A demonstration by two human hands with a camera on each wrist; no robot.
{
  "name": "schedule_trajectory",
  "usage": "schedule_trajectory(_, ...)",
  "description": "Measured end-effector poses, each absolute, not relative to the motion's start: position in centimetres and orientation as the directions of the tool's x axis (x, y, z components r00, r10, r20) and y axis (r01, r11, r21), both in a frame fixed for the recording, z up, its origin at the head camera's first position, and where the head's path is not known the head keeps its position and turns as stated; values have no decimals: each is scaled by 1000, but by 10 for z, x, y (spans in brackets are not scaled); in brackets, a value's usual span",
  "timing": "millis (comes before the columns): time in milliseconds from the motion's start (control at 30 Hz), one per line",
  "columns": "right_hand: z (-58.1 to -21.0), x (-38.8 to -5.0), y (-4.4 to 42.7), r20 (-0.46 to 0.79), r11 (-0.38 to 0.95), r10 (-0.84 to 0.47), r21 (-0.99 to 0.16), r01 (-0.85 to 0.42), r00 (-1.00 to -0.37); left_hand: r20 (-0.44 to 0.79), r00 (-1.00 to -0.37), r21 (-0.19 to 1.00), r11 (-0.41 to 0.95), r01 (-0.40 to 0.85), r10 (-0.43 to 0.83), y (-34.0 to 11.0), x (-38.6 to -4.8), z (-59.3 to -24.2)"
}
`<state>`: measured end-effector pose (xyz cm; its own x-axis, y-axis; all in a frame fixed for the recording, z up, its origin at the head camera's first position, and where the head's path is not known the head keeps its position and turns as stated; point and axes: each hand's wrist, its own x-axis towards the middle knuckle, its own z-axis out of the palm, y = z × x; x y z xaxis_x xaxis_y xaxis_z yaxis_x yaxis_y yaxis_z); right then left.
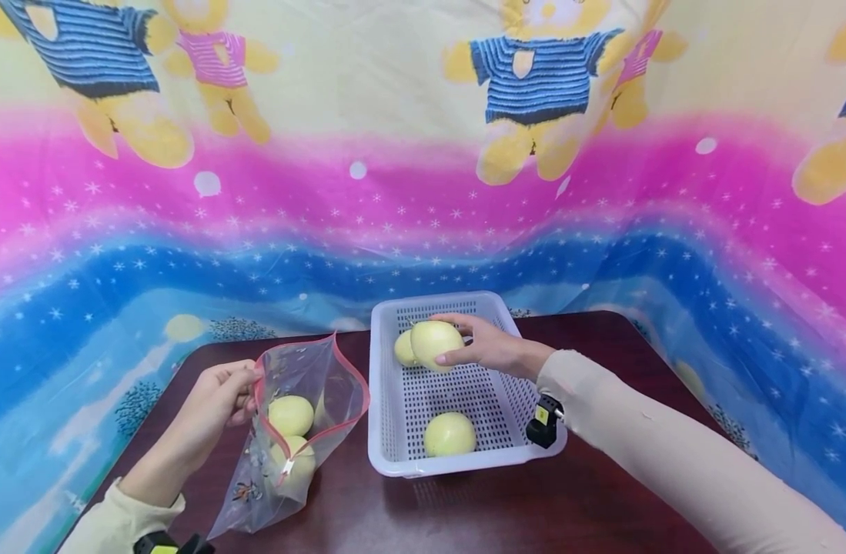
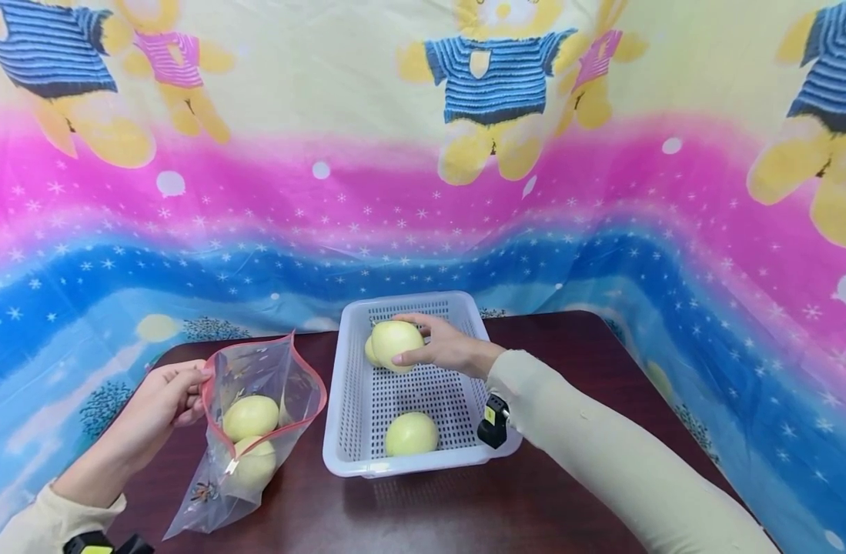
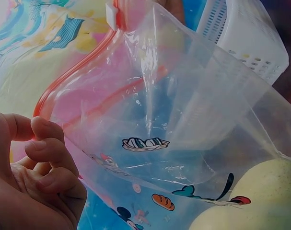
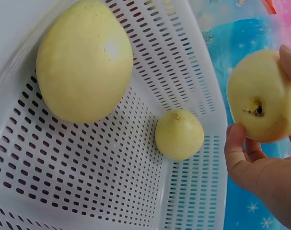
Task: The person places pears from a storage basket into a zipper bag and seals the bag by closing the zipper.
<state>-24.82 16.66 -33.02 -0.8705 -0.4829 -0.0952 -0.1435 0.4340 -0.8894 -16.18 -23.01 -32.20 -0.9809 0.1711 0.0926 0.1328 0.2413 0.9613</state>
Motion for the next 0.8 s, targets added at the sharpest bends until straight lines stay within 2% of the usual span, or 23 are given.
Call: schedule_trajectory(800, -324, -242, 156, -59, 355, -536, -921, -161, -842, 101, -977, 968, 208, 141, 189, -228, -162, -323)
